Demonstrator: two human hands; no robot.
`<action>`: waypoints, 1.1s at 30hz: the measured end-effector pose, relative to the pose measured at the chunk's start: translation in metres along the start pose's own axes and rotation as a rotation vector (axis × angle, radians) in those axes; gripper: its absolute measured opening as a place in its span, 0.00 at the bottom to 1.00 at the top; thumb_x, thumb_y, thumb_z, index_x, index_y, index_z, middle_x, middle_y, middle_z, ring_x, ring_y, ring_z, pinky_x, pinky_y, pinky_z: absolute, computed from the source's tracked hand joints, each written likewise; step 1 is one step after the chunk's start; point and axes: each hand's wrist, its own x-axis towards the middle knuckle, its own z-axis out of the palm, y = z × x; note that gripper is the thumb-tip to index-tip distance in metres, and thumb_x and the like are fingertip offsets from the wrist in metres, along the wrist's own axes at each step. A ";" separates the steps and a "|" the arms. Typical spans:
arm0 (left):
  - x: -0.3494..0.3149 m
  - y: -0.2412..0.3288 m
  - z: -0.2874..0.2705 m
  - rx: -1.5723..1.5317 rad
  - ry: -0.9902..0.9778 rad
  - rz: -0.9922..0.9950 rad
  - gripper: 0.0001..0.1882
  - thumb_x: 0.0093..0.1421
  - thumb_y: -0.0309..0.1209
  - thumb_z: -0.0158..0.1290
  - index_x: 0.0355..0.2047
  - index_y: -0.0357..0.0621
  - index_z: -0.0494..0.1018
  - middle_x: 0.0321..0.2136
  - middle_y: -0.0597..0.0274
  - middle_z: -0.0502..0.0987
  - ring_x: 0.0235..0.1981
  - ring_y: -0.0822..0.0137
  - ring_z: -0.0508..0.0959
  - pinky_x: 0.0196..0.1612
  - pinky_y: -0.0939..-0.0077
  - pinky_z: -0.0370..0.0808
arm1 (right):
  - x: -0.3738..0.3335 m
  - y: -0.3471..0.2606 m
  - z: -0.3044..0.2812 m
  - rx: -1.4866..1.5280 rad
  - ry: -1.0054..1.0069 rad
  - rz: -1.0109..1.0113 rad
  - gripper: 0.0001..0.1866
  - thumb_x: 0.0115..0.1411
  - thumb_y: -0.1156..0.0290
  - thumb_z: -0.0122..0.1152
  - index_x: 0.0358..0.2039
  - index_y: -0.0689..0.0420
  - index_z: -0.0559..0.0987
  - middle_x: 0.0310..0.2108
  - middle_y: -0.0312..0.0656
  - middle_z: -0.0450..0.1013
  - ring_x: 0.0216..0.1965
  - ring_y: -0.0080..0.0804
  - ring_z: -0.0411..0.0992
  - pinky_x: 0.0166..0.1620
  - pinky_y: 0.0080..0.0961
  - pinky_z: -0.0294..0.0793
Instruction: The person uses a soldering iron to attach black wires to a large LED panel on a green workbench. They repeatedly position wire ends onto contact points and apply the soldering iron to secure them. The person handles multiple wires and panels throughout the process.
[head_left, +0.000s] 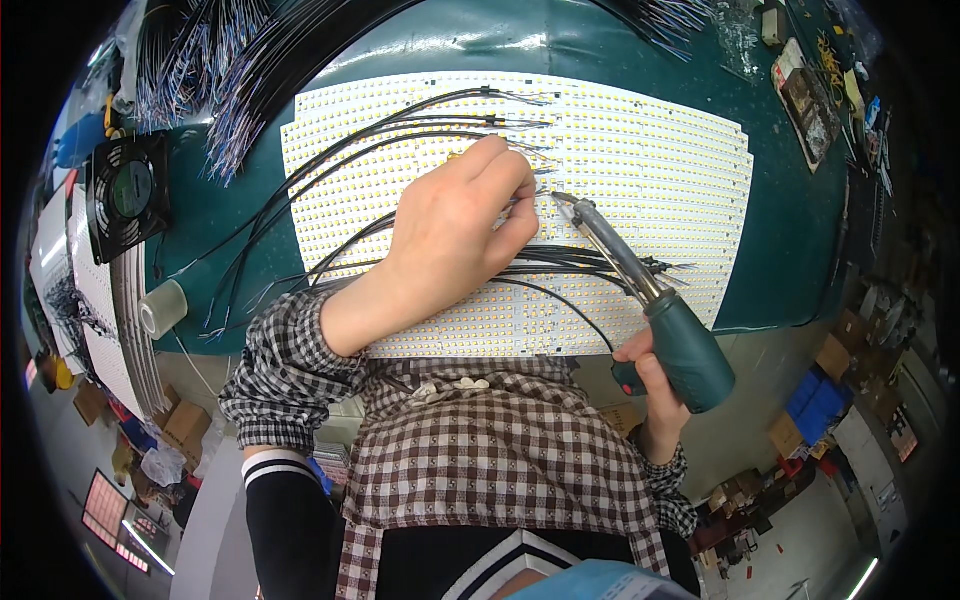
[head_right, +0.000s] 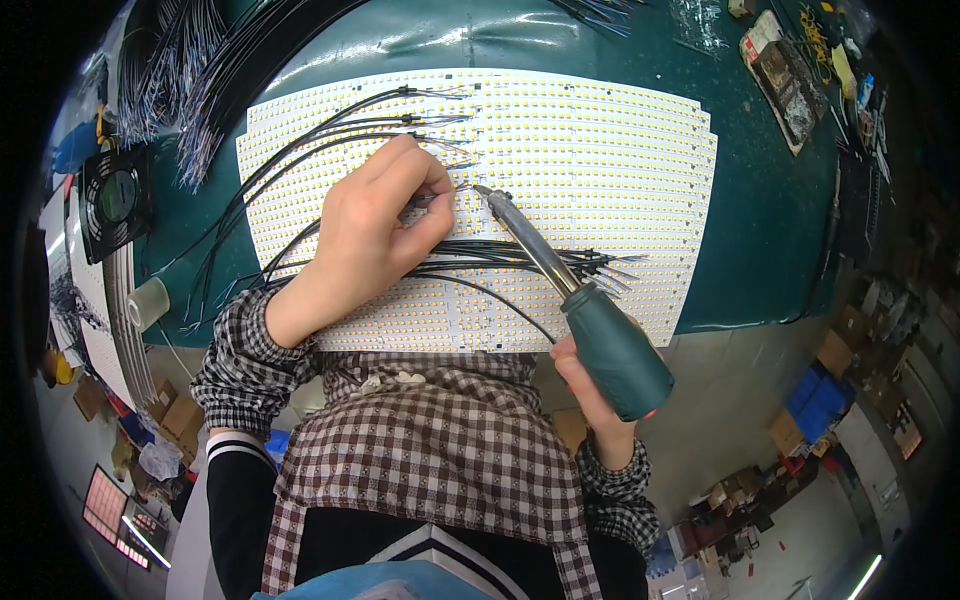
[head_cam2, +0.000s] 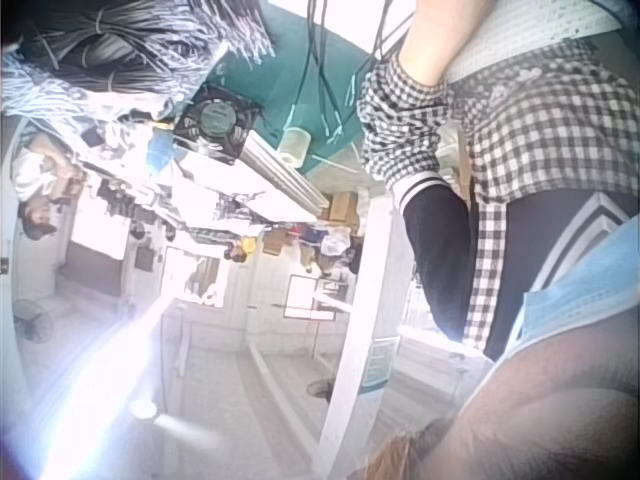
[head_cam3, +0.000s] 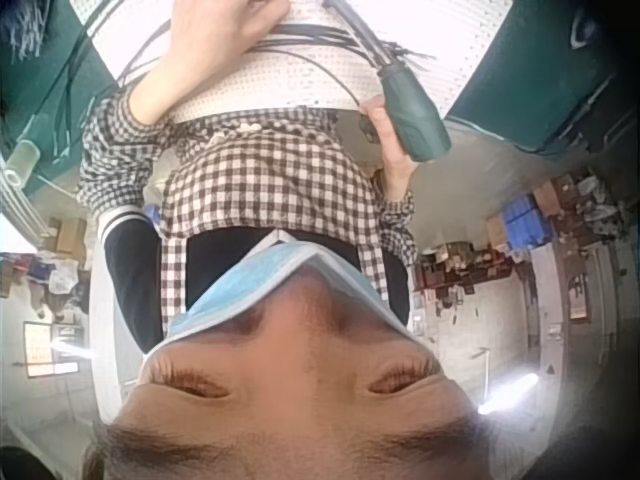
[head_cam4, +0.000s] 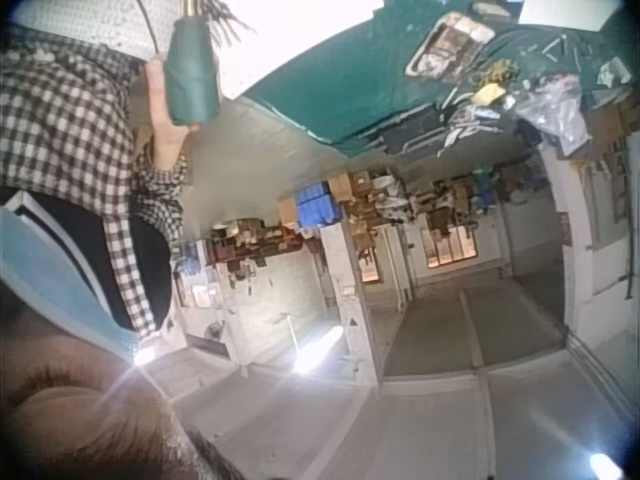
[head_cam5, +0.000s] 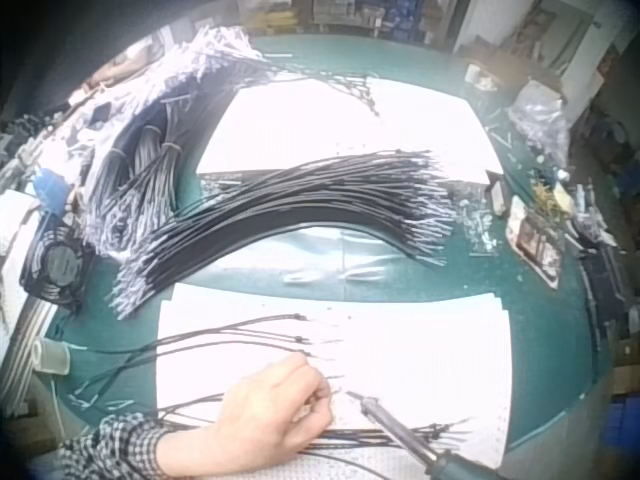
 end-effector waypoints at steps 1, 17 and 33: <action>0.000 0.000 0.000 -0.001 -0.001 -0.001 0.07 0.48 0.19 0.56 0.26 0.40 0.69 0.24 0.60 0.70 0.23 0.64 0.75 0.26 0.75 0.71 | 0.000 0.001 -0.001 -0.001 -0.004 0.004 0.07 0.53 0.81 0.60 0.34 0.67 0.75 0.26 0.42 0.75 0.22 0.20 0.70 0.26 0.17 0.69; 0.011 0.003 -0.011 -0.069 -0.113 -0.046 0.05 0.50 0.21 0.55 0.28 0.40 0.71 0.25 0.60 0.70 0.25 0.66 0.74 0.27 0.77 0.71 | -0.001 -0.007 -0.002 0.136 0.017 0.026 0.13 0.57 0.76 0.58 0.42 0.68 0.75 0.38 0.50 0.74 0.40 0.36 0.75 0.40 0.27 0.77; 0.004 -0.001 -0.001 -0.097 0.013 -0.034 0.06 0.49 0.21 0.57 0.26 0.40 0.70 0.24 0.59 0.71 0.24 0.62 0.75 0.26 0.73 0.71 | -0.004 -0.002 -0.003 0.072 0.020 0.062 0.08 0.55 0.77 0.61 0.34 0.66 0.76 0.33 0.47 0.76 0.28 0.25 0.73 0.26 0.19 0.70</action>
